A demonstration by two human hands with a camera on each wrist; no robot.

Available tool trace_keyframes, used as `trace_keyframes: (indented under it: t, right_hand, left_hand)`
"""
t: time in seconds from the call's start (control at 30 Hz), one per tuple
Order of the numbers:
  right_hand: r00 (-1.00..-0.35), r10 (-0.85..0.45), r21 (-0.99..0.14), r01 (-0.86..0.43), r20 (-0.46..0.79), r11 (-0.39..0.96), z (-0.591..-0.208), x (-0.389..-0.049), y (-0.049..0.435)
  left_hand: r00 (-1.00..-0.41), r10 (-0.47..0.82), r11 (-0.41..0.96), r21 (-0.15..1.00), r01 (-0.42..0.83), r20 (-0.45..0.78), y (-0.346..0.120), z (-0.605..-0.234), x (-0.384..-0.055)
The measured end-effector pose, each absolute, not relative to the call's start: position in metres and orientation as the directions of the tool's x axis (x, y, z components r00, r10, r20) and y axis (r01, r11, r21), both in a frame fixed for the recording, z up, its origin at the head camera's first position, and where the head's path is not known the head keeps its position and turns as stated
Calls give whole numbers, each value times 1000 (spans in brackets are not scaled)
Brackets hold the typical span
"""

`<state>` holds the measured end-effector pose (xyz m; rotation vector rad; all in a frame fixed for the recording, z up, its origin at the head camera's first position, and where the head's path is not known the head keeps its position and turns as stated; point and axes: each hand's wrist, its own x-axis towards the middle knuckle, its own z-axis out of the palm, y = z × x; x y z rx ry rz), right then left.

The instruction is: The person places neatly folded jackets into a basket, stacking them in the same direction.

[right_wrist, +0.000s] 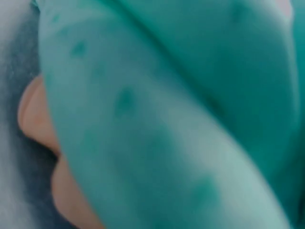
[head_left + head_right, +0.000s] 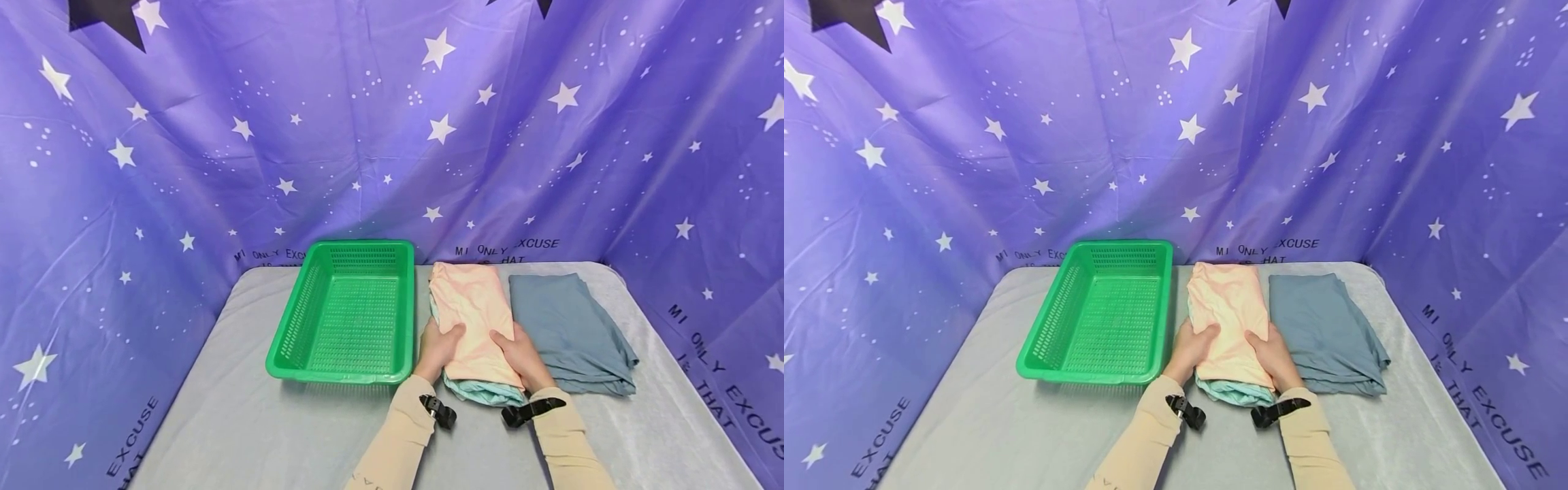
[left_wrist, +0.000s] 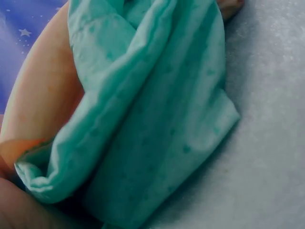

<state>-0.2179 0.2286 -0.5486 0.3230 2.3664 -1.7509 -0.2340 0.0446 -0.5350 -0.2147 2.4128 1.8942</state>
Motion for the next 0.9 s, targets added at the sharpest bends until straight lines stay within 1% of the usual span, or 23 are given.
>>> trace_keyframes:
  t: [0.13, 0.2, 0.37, 0.5, 0.9]
  right_hand:
    - [-960, 66, -918, 280, -272, 280, -549, -217, 228]
    - [-960, 66, -917, 279, -271, 284, -549, -216, 228]
    - [-963, 61, -917, 268, -261, 297, -549, -215, 228]
    - [-962, 65, -915, 271, -264, 299, -549, -214, 226]
    - [-968, 63, -940, 252, -244, 231, -545, -212, 225]
  left_hand:
    - [-990, -67, 242, 961, -134, -121, 44, -534, -232]
    - [-989, -66, 228, 963, -147, -136, 44, -535, -231]
    - [-979, -64, 159, 967, -201, -193, 44, -539, -232]
    - [-976, -58, 110, 970, -215, -209, 44, -541, -233]
    - [-982, 34, -19, 982, -186, -185, 44, -544, -232]
